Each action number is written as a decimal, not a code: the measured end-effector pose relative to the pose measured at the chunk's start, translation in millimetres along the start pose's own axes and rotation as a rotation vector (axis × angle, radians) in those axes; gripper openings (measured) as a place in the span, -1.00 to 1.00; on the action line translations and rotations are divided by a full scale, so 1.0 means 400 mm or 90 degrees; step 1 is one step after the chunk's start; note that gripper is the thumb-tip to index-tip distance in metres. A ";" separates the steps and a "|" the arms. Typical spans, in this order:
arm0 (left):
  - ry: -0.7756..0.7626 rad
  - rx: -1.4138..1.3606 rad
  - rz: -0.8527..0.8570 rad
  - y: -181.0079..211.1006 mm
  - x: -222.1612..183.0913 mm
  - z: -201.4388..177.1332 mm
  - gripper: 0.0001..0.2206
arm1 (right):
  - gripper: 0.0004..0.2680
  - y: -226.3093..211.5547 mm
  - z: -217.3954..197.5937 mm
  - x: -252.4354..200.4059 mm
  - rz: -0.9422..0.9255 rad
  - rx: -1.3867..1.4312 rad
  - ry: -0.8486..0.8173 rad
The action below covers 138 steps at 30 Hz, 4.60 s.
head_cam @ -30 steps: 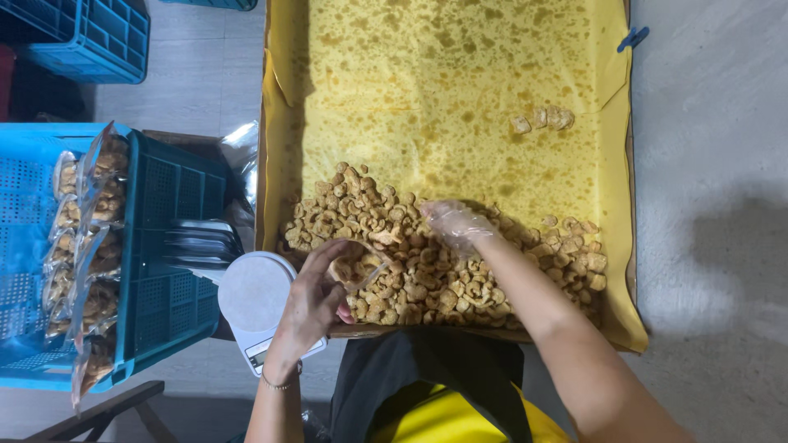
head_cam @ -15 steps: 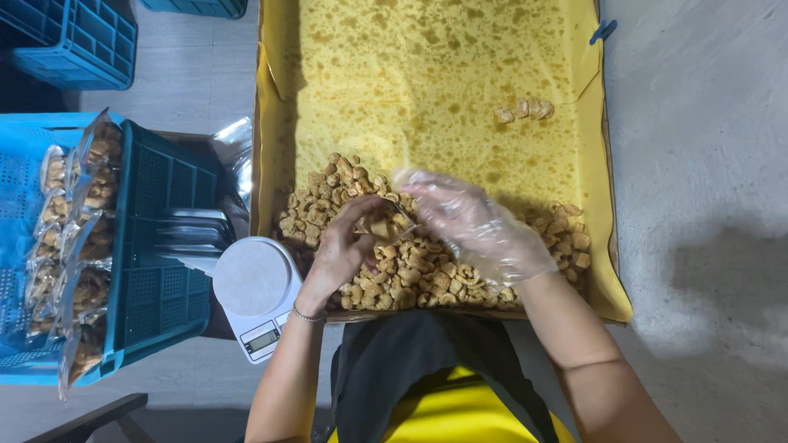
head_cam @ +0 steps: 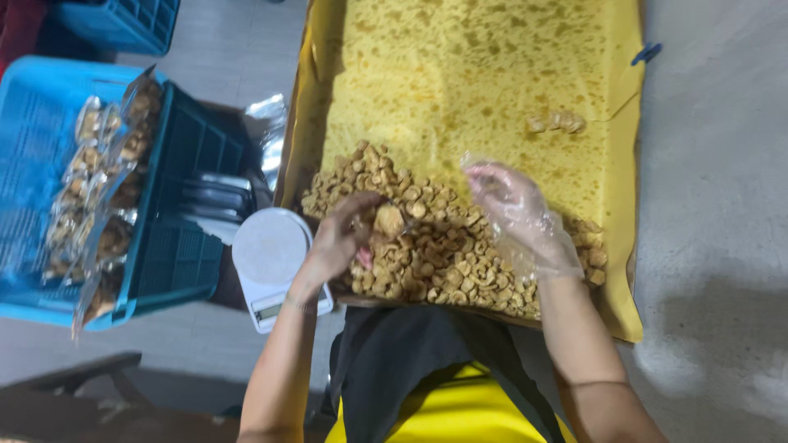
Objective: The person scoops fried snack pieces from a yellow tray into clear plastic bags using a metal scoop, weighs each bag on a digital scale, and places the filled bags into a blue basket. The process repeats continuously throughout the clip.
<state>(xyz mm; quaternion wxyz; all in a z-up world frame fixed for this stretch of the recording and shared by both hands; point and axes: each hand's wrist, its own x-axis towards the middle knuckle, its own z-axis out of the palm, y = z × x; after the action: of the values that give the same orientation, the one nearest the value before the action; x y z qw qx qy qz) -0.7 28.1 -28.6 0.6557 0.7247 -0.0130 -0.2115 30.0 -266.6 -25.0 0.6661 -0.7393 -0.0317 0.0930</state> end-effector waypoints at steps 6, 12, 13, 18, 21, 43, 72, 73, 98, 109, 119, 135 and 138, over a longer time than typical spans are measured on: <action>0.114 -0.019 0.018 0.029 -0.051 -0.036 -0.53 | -0.84 0.011 0.021 0.017 0.043 -0.001 -0.052; 0.266 -0.034 0.104 0.121 -0.199 -0.134 -0.50 | -0.82 -0.033 0.062 0.062 0.074 -0.137 -0.080; 0.284 -0.055 0.106 0.124 -0.222 -0.152 -0.50 | -0.81 -0.039 0.070 0.066 0.030 -0.148 -0.100; 0.392 -0.178 0.060 0.067 -0.283 -0.235 -0.52 | -0.82 -0.065 0.134 0.071 0.061 -0.137 -0.137; 0.413 -0.228 0.053 0.021 -0.288 -0.262 -0.51 | -0.82 -0.064 0.153 0.073 0.042 -0.143 -0.162; 0.303 0.611 -0.004 0.169 -0.291 -0.309 -0.25 | -0.79 0.035 0.094 0.083 0.130 -0.137 -0.135; 0.121 0.129 0.287 0.209 0.292 -0.121 -0.82 | -0.56 0.171 0.202 0.099 0.162 0.722 -0.067; 0.090 0.218 0.299 0.225 0.284 -0.111 -0.80 | -0.55 0.196 0.194 0.107 0.201 0.753 -0.054; -0.098 0.614 0.399 0.490 0.102 -0.070 -0.69 | -0.59 0.249 0.126 0.060 0.087 0.815 -0.093; 0.014 0.657 0.470 0.334 0.160 0.009 -0.76 | -0.58 0.213 0.149 0.053 0.030 0.786 -0.098; -0.015 0.546 0.349 0.334 0.208 -0.041 -0.85 | -0.61 0.279 0.196 0.075 0.078 0.820 -0.113; -0.240 0.640 0.358 0.434 0.188 -0.085 -0.79 | -0.57 0.241 0.168 0.038 0.103 0.762 -0.090; -0.216 0.623 0.280 0.452 0.188 -0.095 -0.78 | -0.64 0.274 0.167 0.042 0.070 0.776 -0.108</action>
<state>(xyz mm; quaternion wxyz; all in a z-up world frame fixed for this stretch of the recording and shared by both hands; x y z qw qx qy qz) 126.6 16.3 124.2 0.2604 0.8803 -0.3660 -0.1528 26.2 -210.6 -141.6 0.9582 -0.2163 0.0127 0.1871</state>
